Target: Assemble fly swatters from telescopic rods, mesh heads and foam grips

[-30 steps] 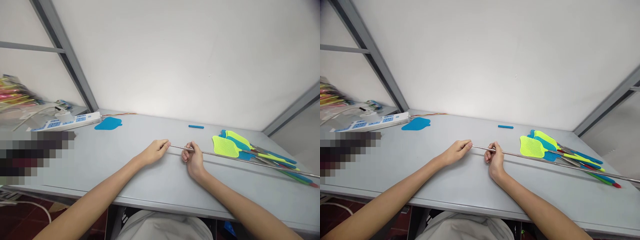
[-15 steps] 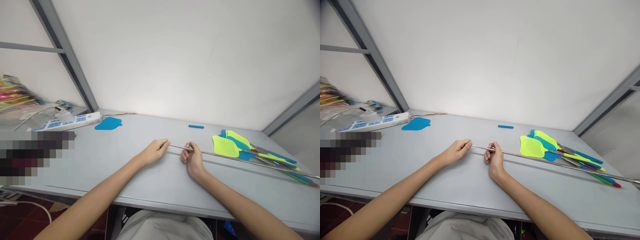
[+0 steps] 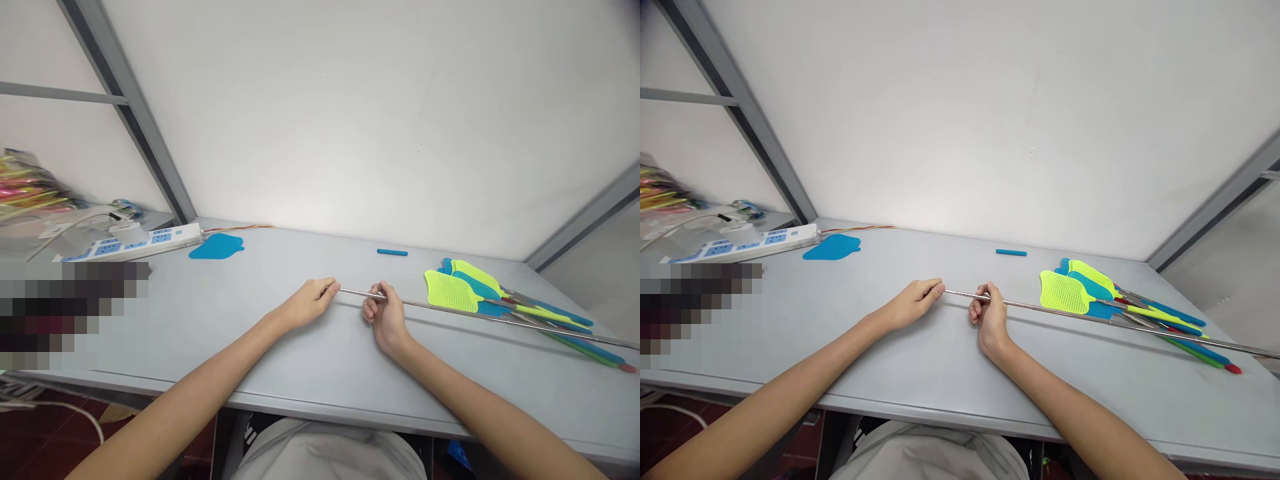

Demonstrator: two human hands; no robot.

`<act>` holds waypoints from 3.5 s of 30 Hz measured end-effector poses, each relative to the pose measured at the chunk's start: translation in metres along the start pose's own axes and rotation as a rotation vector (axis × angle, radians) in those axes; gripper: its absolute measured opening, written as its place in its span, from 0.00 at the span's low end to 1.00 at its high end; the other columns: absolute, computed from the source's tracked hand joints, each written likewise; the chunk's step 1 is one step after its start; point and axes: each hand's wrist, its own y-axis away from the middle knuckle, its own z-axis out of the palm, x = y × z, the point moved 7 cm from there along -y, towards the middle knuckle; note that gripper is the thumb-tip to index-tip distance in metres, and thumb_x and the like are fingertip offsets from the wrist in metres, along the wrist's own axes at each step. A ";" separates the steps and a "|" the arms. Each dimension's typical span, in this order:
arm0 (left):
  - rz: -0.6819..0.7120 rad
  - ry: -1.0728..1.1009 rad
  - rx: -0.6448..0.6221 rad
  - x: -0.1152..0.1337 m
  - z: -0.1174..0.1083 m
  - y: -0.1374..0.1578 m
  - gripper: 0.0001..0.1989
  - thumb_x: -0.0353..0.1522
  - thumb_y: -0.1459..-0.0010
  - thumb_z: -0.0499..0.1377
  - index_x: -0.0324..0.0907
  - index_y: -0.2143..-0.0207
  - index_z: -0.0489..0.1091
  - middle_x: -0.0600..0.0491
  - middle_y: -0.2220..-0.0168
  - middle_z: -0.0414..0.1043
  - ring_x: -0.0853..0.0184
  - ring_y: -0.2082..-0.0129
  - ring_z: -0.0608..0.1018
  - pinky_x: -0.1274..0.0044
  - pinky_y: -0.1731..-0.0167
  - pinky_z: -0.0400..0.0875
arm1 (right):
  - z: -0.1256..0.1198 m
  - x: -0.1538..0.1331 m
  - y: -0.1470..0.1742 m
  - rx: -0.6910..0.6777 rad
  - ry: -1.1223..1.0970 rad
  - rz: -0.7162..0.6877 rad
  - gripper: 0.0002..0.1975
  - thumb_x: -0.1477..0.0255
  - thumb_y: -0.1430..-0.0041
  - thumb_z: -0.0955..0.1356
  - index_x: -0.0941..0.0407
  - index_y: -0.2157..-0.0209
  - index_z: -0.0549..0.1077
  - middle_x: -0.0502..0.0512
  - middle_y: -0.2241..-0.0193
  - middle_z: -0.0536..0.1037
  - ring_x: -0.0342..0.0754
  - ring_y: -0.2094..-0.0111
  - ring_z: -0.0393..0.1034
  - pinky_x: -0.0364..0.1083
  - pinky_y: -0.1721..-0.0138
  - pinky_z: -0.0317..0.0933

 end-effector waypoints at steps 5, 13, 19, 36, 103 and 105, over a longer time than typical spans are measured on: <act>-0.003 -0.018 -0.006 -0.002 0.001 0.000 0.17 0.39 0.43 0.39 0.41 0.80 0.50 0.60 0.83 0.47 0.74 0.81 0.55 0.80 0.79 0.50 | 0.000 0.000 0.000 0.001 -0.002 0.003 0.13 0.62 0.50 0.59 0.56 0.80 0.59 0.42 0.92 0.52 0.38 0.89 0.49 0.38 0.87 0.42; 0.004 -0.007 -0.005 0.000 -0.001 0.001 0.17 0.39 0.43 0.40 0.40 0.80 0.50 0.60 0.82 0.47 0.74 0.81 0.54 0.80 0.80 0.50 | 0.000 -0.001 -0.001 0.003 0.002 0.013 0.13 0.62 0.50 0.59 0.56 0.80 0.59 0.42 0.92 0.52 0.38 0.89 0.49 0.38 0.87 0.42; 0.013 0.038 -0.023 0.000 0.002 0.000 0.17 0.39 0.43 0.40 0.40 0.81 0.49 0.60 0.82 0.46 0.75 0.81 0.53 0.81 0.80 0.49 | -0.001 0.000 -0.001 0.001 -0.013 -0.001 0.13 0.63 0.50 0.59 0.56 0.81 0.59 0.42 0.92 0.52 0.38 0.89 0.50 0.38 0.87 0.42; 0.057 0.129 -0.153 0.003 0.021 0.005 0.17 0.39 0.42 0.39 0.40 0.81 0.49 0.59 0.81 0.44 0.74 0.80 0.53 0.81 0.79 0.50 | -0.002 -0.010 0.005 0.007 -0.159 -0.181 0.15 0.67 0.48 0.58 0.57 0.85 0.55 0.43 0.92 0.53 0.37 0.91 0.49 0.39 0.87 0.41; 0.073 0.118 -0.068 0.024 0.024 0.006 0.16 0.37 0.42 0.40 0.40 0.80 0.51 0.60 0.81 0.47 0.75 0.80 0.54 0.81 0.79 0.51 | 0.009 -0.003 0.001 -0.069 -0.036 0.097 0.12 0.65 0.52 0.61 0.58 0.82 0.61 0.43 0.91 0.54 0.37 0.89 0.51 0.37 0.87 0.44; 0.069 0.107 -0.065 0.025 0.022 0.006 0.16 0.38 0.42 0.40 0.40 0.80 0.50 0.60 0.81 0.47 0.75 0.80 0.54 0.81 0.79 0.51 | 0.006 -0.007 -0.004 -0.047 -0.070 0.076 0.11 0.66 0.53 0.61 0.58 0.83 0.61 0.44 0.90 0.56 0.37 0.88 0.51 0.38 0.88 0.44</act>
